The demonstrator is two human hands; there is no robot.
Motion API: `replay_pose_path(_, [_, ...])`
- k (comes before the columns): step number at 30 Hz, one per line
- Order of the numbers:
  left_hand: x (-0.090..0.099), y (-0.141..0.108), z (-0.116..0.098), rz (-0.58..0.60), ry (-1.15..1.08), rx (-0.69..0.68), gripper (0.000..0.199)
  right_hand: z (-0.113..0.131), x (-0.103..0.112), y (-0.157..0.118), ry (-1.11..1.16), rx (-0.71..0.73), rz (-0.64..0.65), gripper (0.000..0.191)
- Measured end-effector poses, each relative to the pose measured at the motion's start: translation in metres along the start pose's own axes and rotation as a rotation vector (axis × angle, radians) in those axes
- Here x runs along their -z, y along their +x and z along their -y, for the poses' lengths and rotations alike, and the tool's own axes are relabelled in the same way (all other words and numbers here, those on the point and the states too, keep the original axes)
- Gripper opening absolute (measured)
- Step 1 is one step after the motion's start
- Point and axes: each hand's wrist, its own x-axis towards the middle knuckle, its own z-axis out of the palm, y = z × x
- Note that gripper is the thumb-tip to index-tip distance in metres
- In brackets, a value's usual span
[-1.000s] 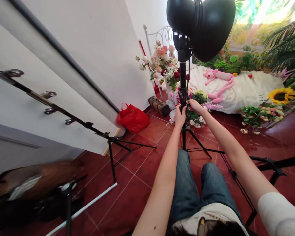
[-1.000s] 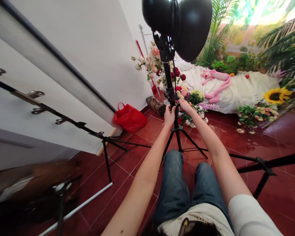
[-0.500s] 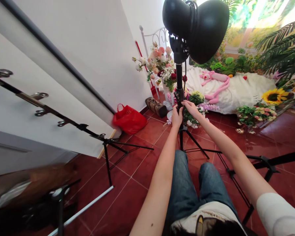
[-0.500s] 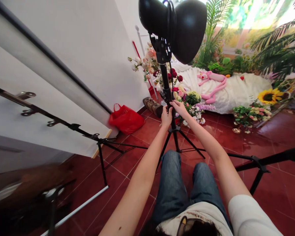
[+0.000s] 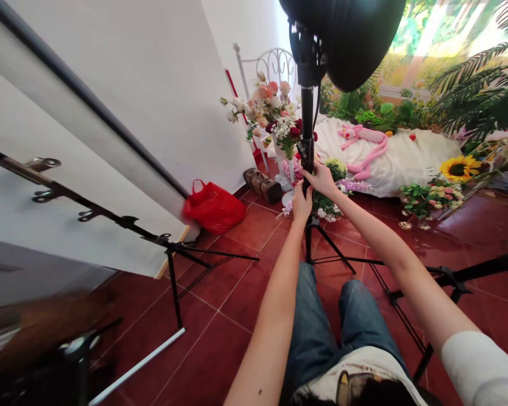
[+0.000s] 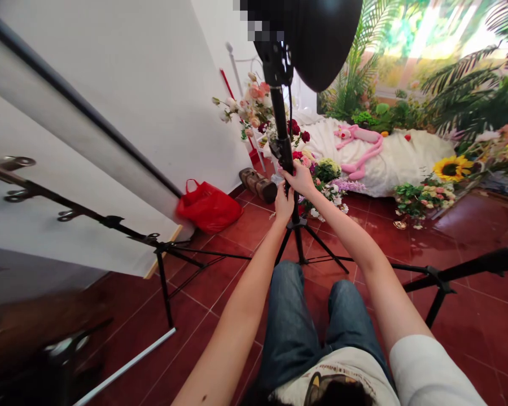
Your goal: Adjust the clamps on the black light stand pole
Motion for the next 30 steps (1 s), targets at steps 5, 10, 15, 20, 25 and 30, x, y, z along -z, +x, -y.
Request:
replay_pose_path(5, [0.0, 0.0, -0.002, -0.021, 0.033, 0.009, 0.057, 0.015, 0.008, 0.039, 0.156, 0.079, 0.016, 0.04])
replay_pose_path(10, [-0.002, -0.001, -0.006, -0.048, 0.064, 0.02, 0.062, 0.016, 0.019, 0.063, 0.269, 0.143, 0.127, 0.045])
replay_pose_path(15, [-0.008, -0.002, -0.008, -0.124, 0.09, 0.039, 0.062, 0.02, 0.022, 0.062, 0.231, 0.177, 0.185, 0.046])
replay_pose_path(20, [-0.01, -0.002, -0.006, -0.122, 0.127, 0.022, 0.063, 0.016, 0.036, 0.044, 0.164, 0.191, 0.233, 0.047])
replay_pose_path(25, [-0.007, -0.002, -0.008, -0.117, 0.108, 0.019, 0.059, -0.019, 0.054, 0.003, 0.009, 0.064, 0.31, 0.025])
replay_pose_path(30, [-0.005, -0.002, -0.008, -0.097, 0.109, 0.028, 0.058, -0.043, 0.048, -0.019, -0.036, -0.071, 0.229, 0.018])
